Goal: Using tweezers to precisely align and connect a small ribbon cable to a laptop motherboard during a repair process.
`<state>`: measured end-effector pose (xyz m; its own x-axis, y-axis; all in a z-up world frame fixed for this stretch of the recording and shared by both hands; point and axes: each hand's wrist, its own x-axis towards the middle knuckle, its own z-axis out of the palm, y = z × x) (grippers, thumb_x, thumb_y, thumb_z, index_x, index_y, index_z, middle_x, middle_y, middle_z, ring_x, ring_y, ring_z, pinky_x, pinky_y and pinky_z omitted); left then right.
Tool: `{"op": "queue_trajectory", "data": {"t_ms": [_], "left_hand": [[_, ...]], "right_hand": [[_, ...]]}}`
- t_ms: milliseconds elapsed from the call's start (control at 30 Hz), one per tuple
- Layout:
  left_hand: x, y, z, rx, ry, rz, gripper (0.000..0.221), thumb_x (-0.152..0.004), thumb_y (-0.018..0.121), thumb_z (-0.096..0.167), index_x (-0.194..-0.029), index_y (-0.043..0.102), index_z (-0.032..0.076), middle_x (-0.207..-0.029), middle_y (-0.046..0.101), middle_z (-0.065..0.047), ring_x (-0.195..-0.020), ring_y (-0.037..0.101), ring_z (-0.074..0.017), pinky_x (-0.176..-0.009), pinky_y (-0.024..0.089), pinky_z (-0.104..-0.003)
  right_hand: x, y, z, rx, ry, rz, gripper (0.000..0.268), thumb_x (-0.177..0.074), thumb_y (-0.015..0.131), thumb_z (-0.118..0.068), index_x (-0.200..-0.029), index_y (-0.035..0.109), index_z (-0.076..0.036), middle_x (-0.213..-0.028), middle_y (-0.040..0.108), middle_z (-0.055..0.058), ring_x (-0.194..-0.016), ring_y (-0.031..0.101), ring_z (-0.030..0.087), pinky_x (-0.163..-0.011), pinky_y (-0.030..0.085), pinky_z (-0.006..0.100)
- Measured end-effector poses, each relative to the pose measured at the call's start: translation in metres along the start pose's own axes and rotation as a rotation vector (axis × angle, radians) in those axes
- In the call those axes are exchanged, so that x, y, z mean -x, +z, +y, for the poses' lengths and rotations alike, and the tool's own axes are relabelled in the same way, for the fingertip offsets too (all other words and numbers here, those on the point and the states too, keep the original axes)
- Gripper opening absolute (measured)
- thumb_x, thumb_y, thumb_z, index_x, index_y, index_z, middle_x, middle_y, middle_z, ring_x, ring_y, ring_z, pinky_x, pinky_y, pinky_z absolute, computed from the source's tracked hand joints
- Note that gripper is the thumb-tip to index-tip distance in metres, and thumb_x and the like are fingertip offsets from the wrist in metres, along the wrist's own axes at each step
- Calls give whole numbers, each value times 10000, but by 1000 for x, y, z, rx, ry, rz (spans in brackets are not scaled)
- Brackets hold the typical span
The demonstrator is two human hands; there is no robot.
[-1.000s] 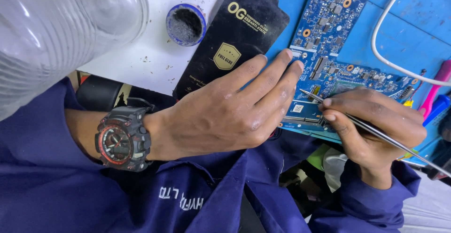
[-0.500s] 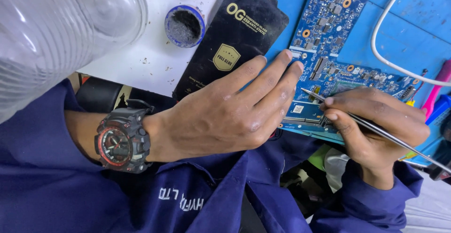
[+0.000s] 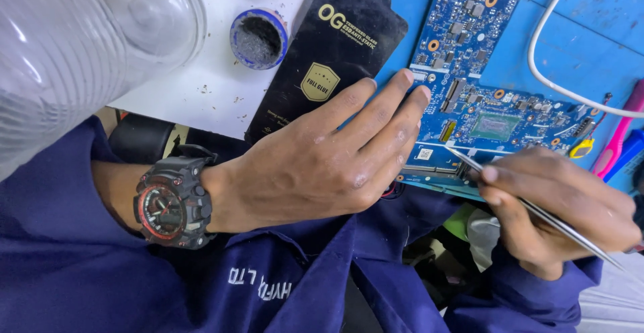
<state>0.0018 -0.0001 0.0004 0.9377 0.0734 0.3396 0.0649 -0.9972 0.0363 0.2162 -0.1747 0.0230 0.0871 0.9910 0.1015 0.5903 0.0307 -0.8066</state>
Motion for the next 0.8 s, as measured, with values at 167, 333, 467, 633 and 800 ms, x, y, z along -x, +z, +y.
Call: {"op": "queue_trajectory", "data": {"t_ms": [167, 333, 467, 633, 800], "left_hand": [[-7, -4, -3, 43, 15, -19, 269, -1143, 554, 221, -1188, 768, 66, -1299, 712, -91, -1244, 667, -237, -1024, 542, -302], [-20, -6, -4, 119, 48, -77, 235, -1144, 545, 183, -1232, 739, 84, -1359, 676, -126, -1284, 646, -283, -1034, 566, -334], [-28, -4, 0, 88, 126, -162, 417, -1124, 658, 440, -1344, 646, 86, -1408, 623, -137, -1297, 611, -348, -1038, 597, -367], [-39, -7, 7, 93, 155, -270, 818, -983, 839, 785, -1390, 607, 114, -1471, 560, -175, -1358, 539, -418, -1073, 579, -448], [-44, -12, 13, 204, 164, -160, 402, -1144, 516, 466, -1263, 689, 122, -1400, 618, -105, -1313, 604, -355, -1005, 609, -409]], "right_hand": [[26, 7, -15, 73, 84, 47, 204, -858, 732, -52, -959, 672, 115, -902, 713, 260, -757, 726, 304, -742, 603, 368], [35, 19, -16, -23, 26, 195, 215, -774, 789, -27, -877, 646, 97, -745, 689, 181, -619, 691, 255, -586, 576, 300], [32, 6, -7, -28, 88, 182, 192, -813, 766, -33, -906, 656, 94, -796, 709, 206, -670, 724, 276, -665, 603, 335], [32, -1, 6, -30, -28, 218, 175, -830, 775, -12, -917, 665, 94, -806, 704, 227, -667, 700, 292, -651, 588, 352], [36, -6, 4, -7, 22, 130, 174, -879, 733, -50, -1018, 706, 52, -914, 735, 198, -726, 716, 292, -686, 597, 367]]}}
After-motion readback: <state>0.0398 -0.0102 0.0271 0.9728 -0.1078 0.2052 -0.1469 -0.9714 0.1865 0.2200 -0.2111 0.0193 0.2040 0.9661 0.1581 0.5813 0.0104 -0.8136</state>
